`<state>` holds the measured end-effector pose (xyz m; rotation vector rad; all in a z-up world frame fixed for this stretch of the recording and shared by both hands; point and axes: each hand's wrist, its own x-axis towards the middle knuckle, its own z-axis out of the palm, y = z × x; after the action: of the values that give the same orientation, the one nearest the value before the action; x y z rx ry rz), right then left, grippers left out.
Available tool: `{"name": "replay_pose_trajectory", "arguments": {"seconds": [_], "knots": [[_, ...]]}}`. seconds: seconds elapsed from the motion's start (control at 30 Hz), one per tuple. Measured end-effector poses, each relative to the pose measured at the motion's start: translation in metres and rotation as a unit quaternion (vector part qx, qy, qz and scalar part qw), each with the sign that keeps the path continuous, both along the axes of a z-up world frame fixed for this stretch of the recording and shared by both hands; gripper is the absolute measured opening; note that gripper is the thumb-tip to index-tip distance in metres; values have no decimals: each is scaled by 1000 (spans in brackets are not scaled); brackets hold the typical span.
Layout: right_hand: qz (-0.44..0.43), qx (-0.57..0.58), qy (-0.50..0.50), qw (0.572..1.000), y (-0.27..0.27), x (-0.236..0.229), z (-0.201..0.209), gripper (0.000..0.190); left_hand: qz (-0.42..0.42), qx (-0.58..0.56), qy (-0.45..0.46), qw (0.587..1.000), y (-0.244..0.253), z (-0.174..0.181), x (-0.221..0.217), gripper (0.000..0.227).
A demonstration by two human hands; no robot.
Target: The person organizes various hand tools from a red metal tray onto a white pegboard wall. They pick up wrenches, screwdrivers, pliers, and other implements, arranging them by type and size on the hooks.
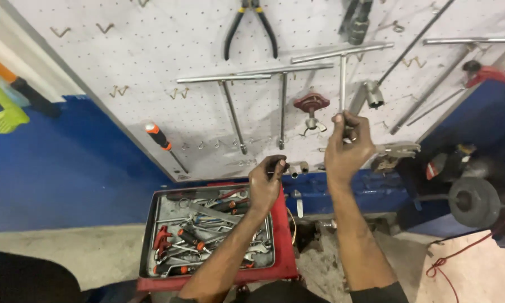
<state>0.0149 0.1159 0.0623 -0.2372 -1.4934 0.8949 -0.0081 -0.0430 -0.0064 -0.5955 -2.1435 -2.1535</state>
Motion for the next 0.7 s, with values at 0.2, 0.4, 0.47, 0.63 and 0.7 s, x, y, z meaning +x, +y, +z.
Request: {"name": "replay_pose_trajectory", "arguments": {"seconds": [0.2, 0.4, 0.47, 0.63, 0.7], "knots": [[7, 2, 29, 1000, -2, -5, 6, 2, 11, 4, -8, 1000, -10, -9, -8, 20], [29, -30, 20, 999, -11, 3, 14, 3, 25, -11, -2, 1000, -22, -5, -11, 20], [31, -38, 16, 999, -2, 0, 5, 4, 31, -10, 3, 999, -24, -4, -10, 19], [13, -30, 3, 999, 24, -22, -15, 3, 38, -3, -3, 999, -32, -7, -10, 17], [-37, 38, -39, 998, 32, -31, -17, 4, 43, 17, -7, 999, -34, -23, -15, 17]]}}
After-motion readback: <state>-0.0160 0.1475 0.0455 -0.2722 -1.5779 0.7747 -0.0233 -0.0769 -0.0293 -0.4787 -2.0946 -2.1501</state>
